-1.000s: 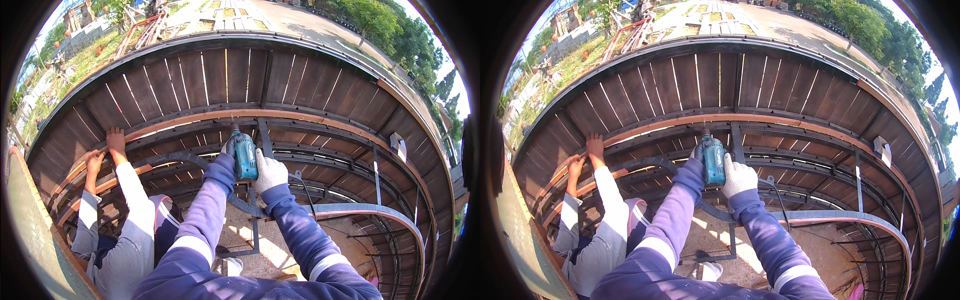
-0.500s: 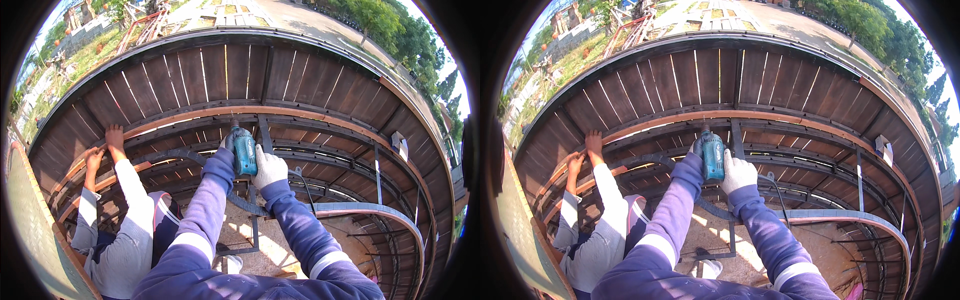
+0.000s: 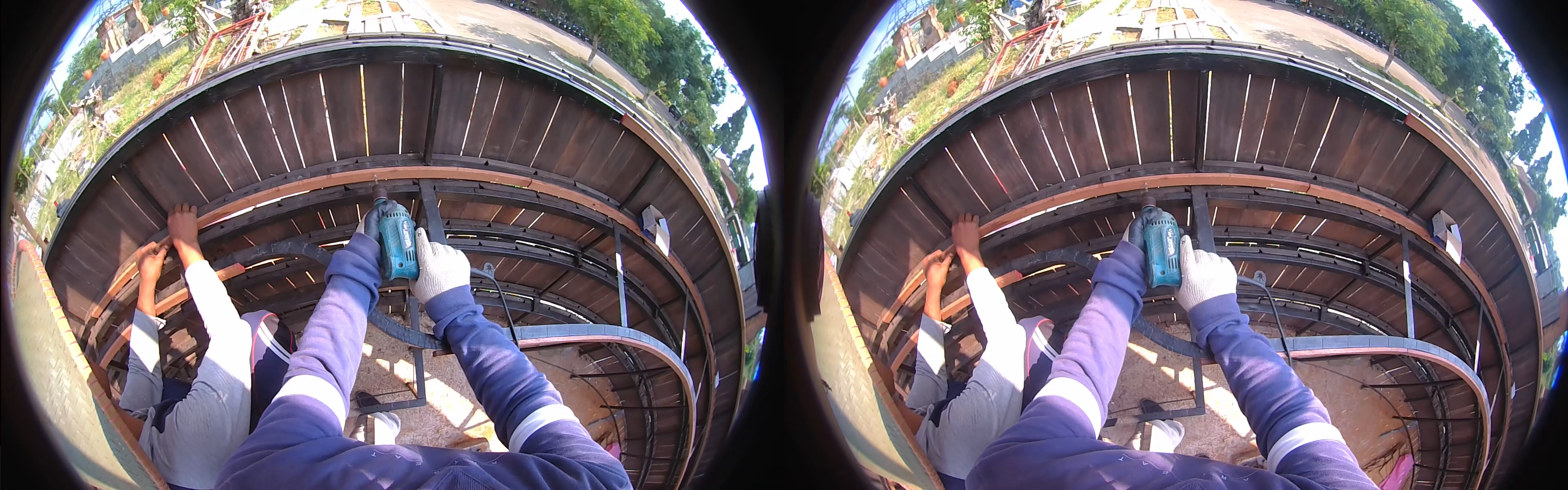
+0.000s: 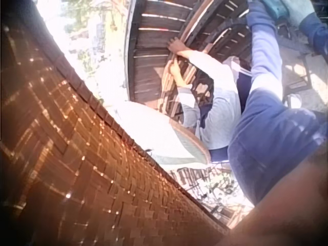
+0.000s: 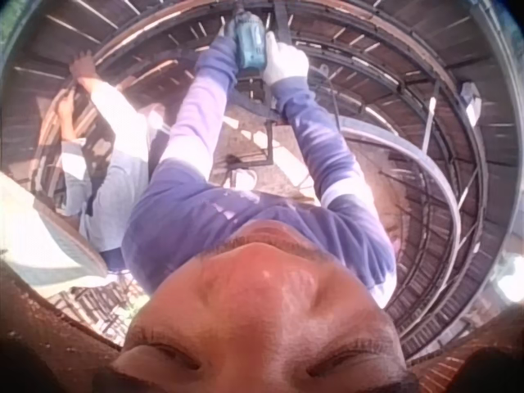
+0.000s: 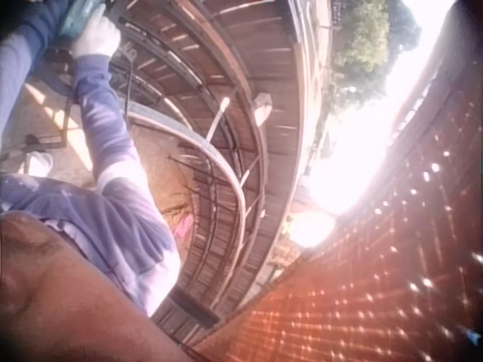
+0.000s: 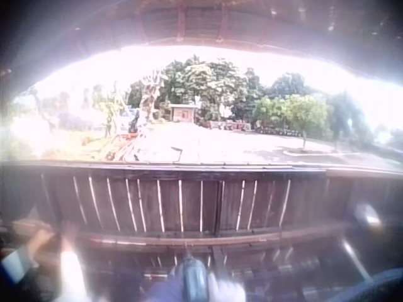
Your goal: The person uses a drill to fasten wooden slats to a circular metal framework, handling screws from a box and positioning each slat against the frame.
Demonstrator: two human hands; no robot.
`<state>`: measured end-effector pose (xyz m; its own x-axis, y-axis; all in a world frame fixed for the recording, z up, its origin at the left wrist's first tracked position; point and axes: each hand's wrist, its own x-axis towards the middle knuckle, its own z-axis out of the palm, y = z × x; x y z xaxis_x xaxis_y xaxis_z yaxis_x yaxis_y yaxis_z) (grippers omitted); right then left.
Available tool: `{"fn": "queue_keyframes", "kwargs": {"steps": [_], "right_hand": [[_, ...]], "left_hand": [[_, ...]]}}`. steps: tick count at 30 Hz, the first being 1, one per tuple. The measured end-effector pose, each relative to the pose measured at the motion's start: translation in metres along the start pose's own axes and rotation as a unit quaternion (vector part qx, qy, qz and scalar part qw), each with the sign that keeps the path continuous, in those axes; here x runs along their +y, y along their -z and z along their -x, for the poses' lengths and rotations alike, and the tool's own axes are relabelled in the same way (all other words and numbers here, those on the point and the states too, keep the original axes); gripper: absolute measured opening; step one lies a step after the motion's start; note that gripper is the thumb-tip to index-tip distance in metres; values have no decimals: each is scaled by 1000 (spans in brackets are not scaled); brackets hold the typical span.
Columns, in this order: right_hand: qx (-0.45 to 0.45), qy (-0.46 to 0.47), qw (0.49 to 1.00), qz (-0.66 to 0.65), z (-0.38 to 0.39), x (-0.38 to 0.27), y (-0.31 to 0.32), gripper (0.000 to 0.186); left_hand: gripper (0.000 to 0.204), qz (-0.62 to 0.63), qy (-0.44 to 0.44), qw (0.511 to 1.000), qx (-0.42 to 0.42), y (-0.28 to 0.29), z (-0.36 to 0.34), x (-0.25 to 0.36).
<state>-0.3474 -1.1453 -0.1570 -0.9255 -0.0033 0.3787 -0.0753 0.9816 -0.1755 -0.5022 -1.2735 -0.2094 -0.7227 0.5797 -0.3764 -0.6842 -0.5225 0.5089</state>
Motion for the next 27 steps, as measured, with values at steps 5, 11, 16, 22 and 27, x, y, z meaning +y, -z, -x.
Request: {"fn": "queue_keyframes", "kwargs": {"steps": [5,11,16,22,27], "right_hand": [[-9,-7,1000,15,0,2,-4,82],[0,2,1000,15,-1,0,-5,80],[17,6,1000,12,-1,5,-7,78],[4,12,1000,27,-3,2,0,74],[12,22,998,50,-1,3,-9,75]], "left_hand": [[38,-3,3,1000,-7,0,-4,1],[40,-15,8,1000,-14,8,-10,4],[38,0,27,1000,15,-5,-5,4],[35,-15,38,999,-6,2,-15,10],[53,-26,11,999,-17,15,-22,9]]}}
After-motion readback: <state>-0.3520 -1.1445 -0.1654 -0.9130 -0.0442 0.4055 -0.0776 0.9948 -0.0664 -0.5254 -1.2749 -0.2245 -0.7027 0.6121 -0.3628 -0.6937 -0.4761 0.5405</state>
